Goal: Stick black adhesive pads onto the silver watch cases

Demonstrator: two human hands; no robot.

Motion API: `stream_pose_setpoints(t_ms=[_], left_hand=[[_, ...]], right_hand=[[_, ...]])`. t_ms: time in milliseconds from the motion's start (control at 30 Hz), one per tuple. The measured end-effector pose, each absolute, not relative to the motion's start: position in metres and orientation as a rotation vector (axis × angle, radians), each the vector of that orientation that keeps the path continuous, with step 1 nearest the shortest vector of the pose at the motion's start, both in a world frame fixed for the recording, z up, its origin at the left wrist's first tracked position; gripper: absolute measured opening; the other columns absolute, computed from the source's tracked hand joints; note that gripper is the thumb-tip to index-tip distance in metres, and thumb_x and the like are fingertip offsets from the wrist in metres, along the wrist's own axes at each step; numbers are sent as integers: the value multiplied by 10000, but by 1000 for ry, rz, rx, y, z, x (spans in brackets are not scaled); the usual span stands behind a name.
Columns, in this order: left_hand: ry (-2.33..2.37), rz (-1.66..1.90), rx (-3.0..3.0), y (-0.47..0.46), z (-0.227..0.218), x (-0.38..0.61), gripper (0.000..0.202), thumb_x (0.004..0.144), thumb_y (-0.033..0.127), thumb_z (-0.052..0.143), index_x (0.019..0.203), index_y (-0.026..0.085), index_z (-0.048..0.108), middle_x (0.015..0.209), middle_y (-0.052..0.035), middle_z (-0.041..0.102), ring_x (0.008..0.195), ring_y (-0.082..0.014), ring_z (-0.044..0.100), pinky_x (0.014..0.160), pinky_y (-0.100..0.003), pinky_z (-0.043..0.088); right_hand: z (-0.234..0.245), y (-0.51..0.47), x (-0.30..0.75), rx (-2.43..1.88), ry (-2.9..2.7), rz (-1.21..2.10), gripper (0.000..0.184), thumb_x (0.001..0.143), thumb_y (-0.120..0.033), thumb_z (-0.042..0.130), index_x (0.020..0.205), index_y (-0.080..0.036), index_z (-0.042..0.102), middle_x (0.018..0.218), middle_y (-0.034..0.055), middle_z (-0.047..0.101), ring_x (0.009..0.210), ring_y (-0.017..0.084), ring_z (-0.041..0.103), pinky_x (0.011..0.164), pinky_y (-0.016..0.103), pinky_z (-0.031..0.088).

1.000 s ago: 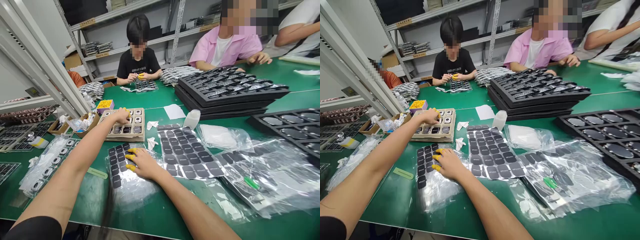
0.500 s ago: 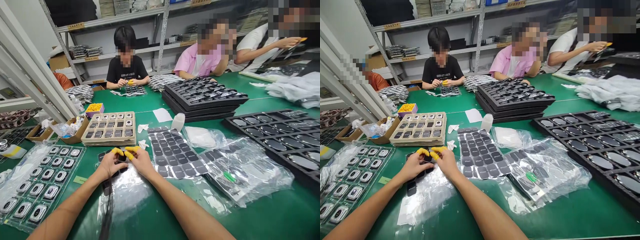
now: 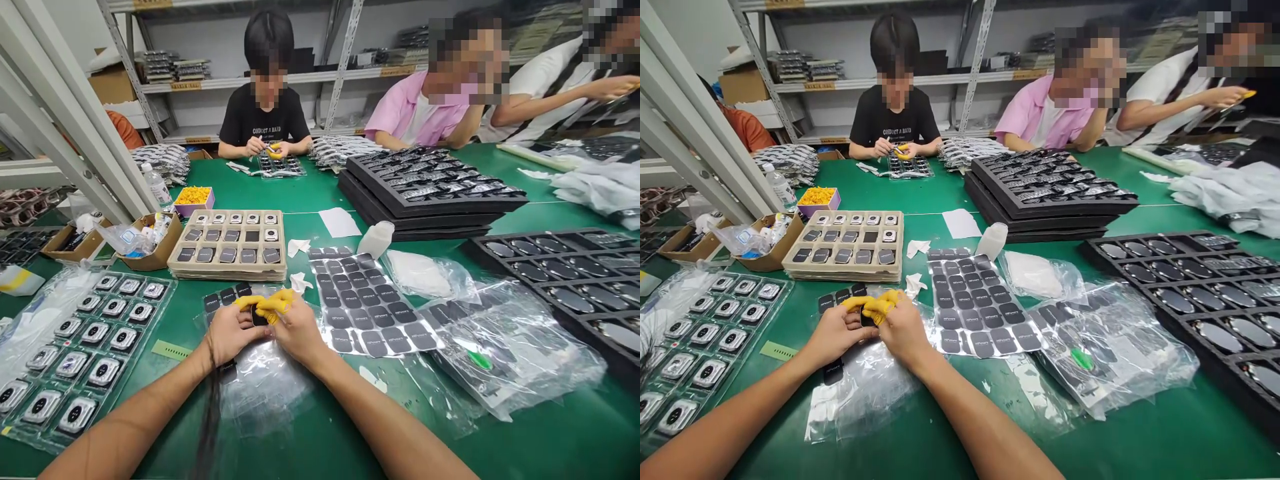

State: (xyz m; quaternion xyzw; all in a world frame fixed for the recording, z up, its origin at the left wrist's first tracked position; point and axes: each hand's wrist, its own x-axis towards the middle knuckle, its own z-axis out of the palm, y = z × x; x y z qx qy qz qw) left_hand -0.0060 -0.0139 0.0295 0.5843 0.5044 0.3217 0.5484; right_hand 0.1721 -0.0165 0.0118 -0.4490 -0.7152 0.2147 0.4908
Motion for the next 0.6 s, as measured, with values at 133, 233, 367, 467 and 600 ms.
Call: stream_pose_setpoints(t_ms=[133,233,367,467,600], left_hand=[[1307,779,1336,-6,25,-13,694,620,357,906,1245,175,665,549,42,653,586,-181,663,553,-260,503],[1261,800,1223,-2,25,-14,787,623,343,915,1322,158,603,672,-14,739,669,-203,712,560,-253,505],[1181,817,1116,-1,24,-12,753,613,297,927,1285,148,622,795,-59,778,748,-218,750,630,-269,563],[1148,802,1123,-1,20,-11,673,606,269,930,1212,144,664,864,-77,787,791,-215,758,711,-293,596],[1150,783,1156,-1,16,-12,649,647,255,897,1239,155,651,860,-70,783,774,-202,756,704,-290,592]], right_hand=[[31,-11,202,-1224,-1817,1005,192,885,-335,652,1032,-244,733,865,28,719,746,190,631,692,339,532],[26,2,222,-1441,-1930,749,257,830,-365,718,1059,-251,745,899,44,718,824,226,629,730,368,513],[0,26,231,-1588,-1712,137,302,927,-446,584,1060,-231,750,1009,104,718,981,286,596,873,462,472],[-10,32,234,-1588,-1776,88,323,953,-454,538,930,-232,771,890,100,724,893,279,596,830,449,465],[1,15,225,-1517,-1654,-13,279,970,-419,542,949,-232,749,901,85,730,859,271,592,823,454,452]])
